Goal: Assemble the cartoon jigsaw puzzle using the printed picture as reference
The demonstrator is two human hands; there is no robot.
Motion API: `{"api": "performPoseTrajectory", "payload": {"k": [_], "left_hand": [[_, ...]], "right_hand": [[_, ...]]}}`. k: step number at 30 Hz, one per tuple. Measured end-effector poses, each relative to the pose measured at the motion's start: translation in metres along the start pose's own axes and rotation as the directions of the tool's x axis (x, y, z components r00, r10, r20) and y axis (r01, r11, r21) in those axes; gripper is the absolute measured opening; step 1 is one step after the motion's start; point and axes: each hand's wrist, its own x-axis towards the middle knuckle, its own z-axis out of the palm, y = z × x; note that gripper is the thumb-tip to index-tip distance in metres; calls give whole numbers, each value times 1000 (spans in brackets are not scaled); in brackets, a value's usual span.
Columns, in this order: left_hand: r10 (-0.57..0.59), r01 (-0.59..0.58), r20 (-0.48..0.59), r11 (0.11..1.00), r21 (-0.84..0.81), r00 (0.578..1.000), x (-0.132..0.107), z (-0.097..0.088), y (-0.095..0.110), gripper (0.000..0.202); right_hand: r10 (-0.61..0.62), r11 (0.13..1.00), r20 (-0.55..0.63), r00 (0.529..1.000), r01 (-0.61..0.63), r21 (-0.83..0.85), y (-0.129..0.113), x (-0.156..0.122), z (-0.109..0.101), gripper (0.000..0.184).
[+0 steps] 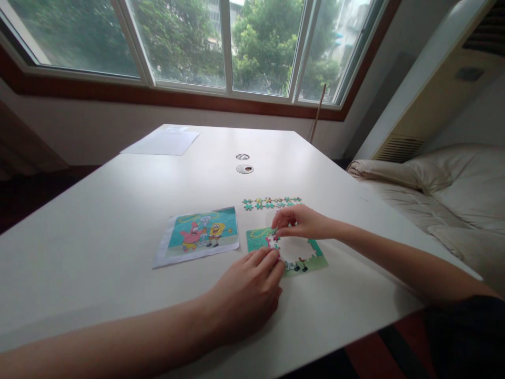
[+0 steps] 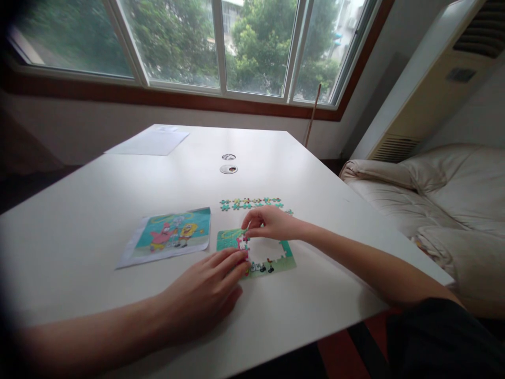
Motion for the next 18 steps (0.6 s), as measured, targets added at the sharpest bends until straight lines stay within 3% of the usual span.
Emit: {"api": "performPoseTrajectory", "payload": {"k": [9, 14, 18], "left_hand": [[12, -10, -75, 1000, 26, 997, -2, 8, 3, 29], [10, -7, -78, 999, 33, 997, -2, 10, 3, 29], [4, -1, -82, 999, 36, 997, -3, 12, 4, 30]], "right_hand": [[-117, 938, -107, 987, 75, -337, 1, 5, 15, 13], [-189, 906, -173, 967, 104, -409, 2, 4, 20, 12], [-164, 910, -187, 969, 75, -407, 2, 3, 23, 12]]}}
